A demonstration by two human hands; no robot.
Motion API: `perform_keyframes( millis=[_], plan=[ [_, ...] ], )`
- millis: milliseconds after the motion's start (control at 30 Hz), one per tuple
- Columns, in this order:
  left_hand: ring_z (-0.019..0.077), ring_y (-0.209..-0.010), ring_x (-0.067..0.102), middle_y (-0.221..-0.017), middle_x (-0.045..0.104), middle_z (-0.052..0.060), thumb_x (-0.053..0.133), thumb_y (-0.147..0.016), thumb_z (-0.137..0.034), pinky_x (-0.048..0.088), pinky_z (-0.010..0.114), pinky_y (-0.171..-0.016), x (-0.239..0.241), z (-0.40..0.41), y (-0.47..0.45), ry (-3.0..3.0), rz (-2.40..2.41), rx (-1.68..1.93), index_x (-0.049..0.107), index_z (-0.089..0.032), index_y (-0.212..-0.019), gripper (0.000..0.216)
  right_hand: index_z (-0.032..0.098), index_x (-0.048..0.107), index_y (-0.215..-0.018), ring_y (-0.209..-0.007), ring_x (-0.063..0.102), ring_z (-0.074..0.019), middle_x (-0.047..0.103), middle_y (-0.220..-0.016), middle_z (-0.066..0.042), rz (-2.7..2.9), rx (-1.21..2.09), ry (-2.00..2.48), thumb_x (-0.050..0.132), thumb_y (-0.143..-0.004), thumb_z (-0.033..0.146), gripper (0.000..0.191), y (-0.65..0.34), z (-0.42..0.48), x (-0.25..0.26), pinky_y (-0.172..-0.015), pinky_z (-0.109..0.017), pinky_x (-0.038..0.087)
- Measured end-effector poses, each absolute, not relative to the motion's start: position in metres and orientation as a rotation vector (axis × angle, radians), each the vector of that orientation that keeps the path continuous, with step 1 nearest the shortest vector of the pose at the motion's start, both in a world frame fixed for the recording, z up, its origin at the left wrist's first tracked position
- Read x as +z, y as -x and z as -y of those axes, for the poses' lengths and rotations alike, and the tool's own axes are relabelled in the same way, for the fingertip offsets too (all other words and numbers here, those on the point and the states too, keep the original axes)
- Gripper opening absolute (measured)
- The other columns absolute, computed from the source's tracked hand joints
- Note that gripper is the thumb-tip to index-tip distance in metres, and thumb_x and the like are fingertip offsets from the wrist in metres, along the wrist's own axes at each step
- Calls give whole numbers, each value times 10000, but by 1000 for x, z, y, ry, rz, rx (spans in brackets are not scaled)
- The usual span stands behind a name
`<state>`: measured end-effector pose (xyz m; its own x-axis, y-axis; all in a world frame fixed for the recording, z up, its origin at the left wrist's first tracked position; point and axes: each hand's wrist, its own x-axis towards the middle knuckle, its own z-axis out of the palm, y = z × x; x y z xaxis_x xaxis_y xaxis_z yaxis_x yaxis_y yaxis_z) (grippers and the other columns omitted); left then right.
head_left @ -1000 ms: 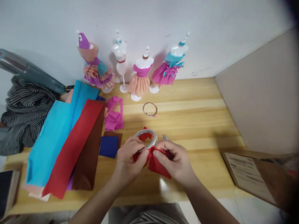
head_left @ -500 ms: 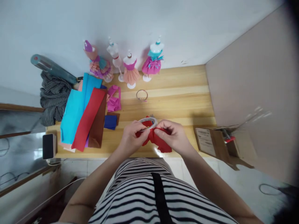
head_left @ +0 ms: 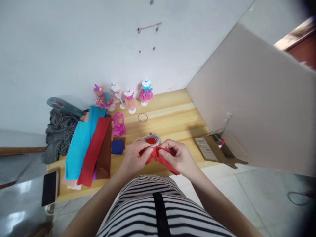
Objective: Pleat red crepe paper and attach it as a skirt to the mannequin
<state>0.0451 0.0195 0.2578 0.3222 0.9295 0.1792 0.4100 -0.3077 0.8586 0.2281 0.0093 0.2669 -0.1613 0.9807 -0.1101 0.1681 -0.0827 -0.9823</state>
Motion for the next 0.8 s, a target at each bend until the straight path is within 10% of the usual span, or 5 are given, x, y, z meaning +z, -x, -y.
perform_keyframes(
  millis=[400, 800],
  plan=[
    [172, -741, 600, -704, 653, 40, 575, -916, -165, 529, 308, -743, 271, -14, -37, -2179, -1091, 1235, 627, -164, -788, 139, 173, 681, -714, -522, 555, -121, 650, -603, -13, 1443, 1075, 1304, 631, -807, 246, 128, -199, 15, 276, -513, -229, 458],
    [185, -785, 617, -717, 668, 48, 595, -913, -195, 549, 322, -759, 276, -1, -34, -2225, -1030, 1241, 662, -165, -836, 107, 190, 557, -664, -384, 380, -78, 450, -472, 63, 1317, 1224, 1347, 673, -789, 400, 270, -203, 20, 285, -382, -213, 303]
  ],
)
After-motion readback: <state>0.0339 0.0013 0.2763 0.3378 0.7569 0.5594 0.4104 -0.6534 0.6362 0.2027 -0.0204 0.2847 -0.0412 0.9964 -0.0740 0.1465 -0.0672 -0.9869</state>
